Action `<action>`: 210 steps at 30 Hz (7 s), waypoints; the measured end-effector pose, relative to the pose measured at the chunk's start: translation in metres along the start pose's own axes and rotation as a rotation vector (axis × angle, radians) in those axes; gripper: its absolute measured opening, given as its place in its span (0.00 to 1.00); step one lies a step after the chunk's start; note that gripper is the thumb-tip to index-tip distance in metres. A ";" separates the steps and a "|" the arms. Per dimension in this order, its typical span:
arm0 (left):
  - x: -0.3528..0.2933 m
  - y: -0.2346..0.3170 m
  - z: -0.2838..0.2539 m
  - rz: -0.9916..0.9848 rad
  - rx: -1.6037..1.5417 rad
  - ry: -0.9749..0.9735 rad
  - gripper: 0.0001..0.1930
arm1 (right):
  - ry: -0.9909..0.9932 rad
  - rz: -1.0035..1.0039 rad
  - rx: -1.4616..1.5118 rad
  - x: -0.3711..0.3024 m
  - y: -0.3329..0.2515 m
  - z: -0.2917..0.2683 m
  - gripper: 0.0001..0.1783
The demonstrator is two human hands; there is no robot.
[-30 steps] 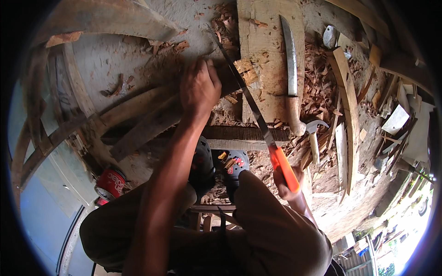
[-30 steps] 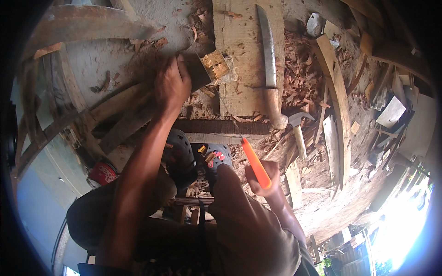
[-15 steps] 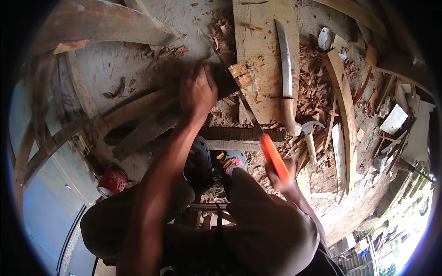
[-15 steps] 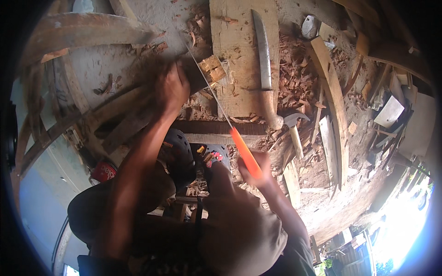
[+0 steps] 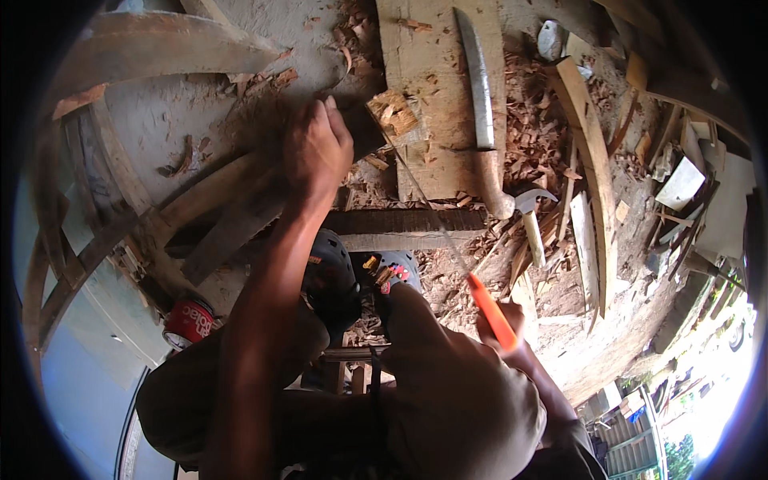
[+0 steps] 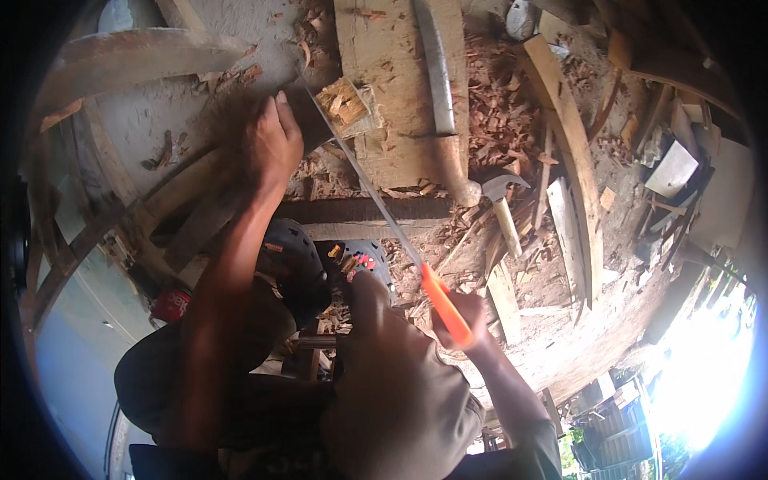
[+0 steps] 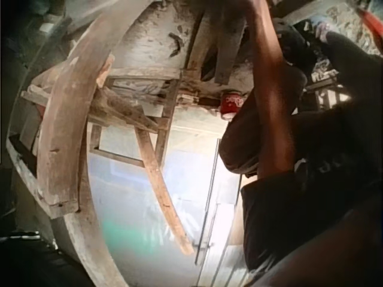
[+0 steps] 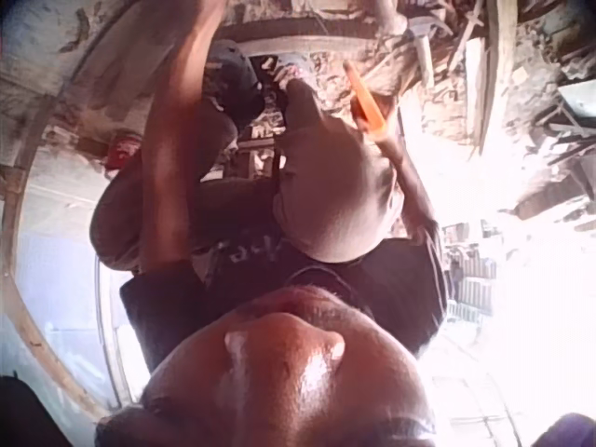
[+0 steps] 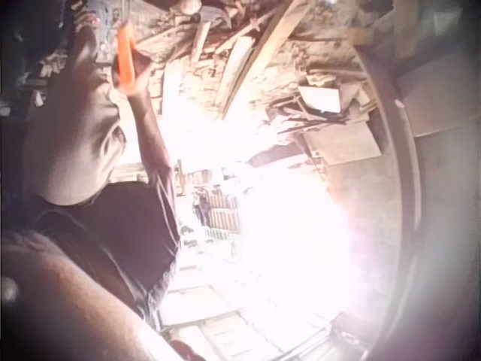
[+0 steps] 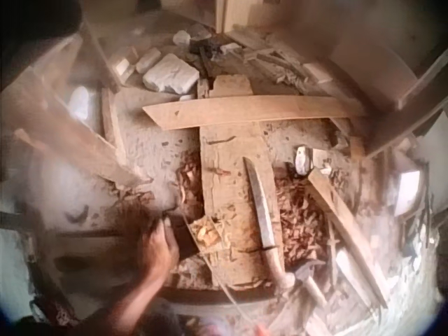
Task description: The person carves a small piece of wood using a chisel and a saw. They repeatedly shape the wood, occasionally inspecting the edges and adjusting their grip.
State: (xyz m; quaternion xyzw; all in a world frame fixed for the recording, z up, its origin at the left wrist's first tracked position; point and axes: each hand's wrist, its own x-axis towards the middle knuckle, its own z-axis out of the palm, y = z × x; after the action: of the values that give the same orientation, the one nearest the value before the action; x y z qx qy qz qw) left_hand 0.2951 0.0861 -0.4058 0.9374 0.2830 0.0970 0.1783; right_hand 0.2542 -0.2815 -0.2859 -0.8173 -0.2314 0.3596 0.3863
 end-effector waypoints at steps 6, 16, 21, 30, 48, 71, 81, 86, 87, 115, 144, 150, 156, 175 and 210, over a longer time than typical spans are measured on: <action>-0.007 -0.017 -0.003 0.074 0.046 0.050 0.11 | 0.033 0.087 0.356 0.163 -0.042 0.030 0.06; 0.001 0.006 -0.001 -0.065 -0.028 -0.072 0.10 | 0.060 0.041 -0.044 -0.008 0.004 0.011 0.20; -0.008 -0.014 -0.001 0.040 0.059 0.032 0.11 | 0.117 0.098 0.397 0.196 -0.060 0.043 0.08; 0.001 0.007 -0.009 0.015 0.083 0.037 0.11 | 0.126 -0.018 0.111 0.019 -0.003 0.018 0.04; 0.002 -0.003 -0.003 0.072 -0.045 0.032 0.12 | 0.559 -0.384 0.065 0.113 -0.022 0.010 0.14; 0.006 0.004 -0.002 0.033 -0.019 0.053 0.12 | 0.400 -0.290 -0.120 0.057 0.044 0.058 0.16; 0.003 0.009 -0.009 0.039 0.070 -0.016 0.09 | 0.355 -0.278 -0.049 0.021 0.024 0.050 0.16; -0.007 -0.010 -0.004 0.034 -0.007 0.075 0.09 | 0.285 -0.358 0.001 0.137 -0.002 0.061 0.10; 0.002 0.004 0.002 0.077 -0.002 0.033 0.09 | 0.346 -0.116 0.379 0.158 -0.006 0.074 0.09; 0.001 0.000 0.001 0.018 -0.009 0.070 0.08 | 0.362 0.063 0.510 0.186 -0.039 0.067 0.14; 0.003 -0.019 0.005 -0.062 -0.011 -0.073 0.11 | 0.178 -0.047 0.475 0.196 -0.033 0.060 0.14; 0.000 -0.003 -0.012 0.029 -0.020 0.113 0.13 | 0.190 -0.193 0.330 0.013 0.062 0.062 0.20; 0.006 -0.016 0.010 0.162 -0.180 0.046 0.10 | 0.186 -0.142 0.293 0.169 -0.009 0.055 0.20; 0.009 -0.015 0.011 0.089 -0.111 0.067 0.15 | 0.258 -0.286 0.176 0.118 0.030 0.075 0.24; 0.007 -0.005 0.001 0.002 -0.003 -0.032 0.11 | 0.239 -0.135 0.143 0.117 0.016 0.062 0.17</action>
State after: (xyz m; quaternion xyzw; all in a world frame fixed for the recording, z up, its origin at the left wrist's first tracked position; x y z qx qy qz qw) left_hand 0.2981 0.0936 -0.4078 0.9388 0.2789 0.0826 0.1842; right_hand 0.2825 -0.1853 -0.3741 -0.8074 -0.2119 0.2483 0.4914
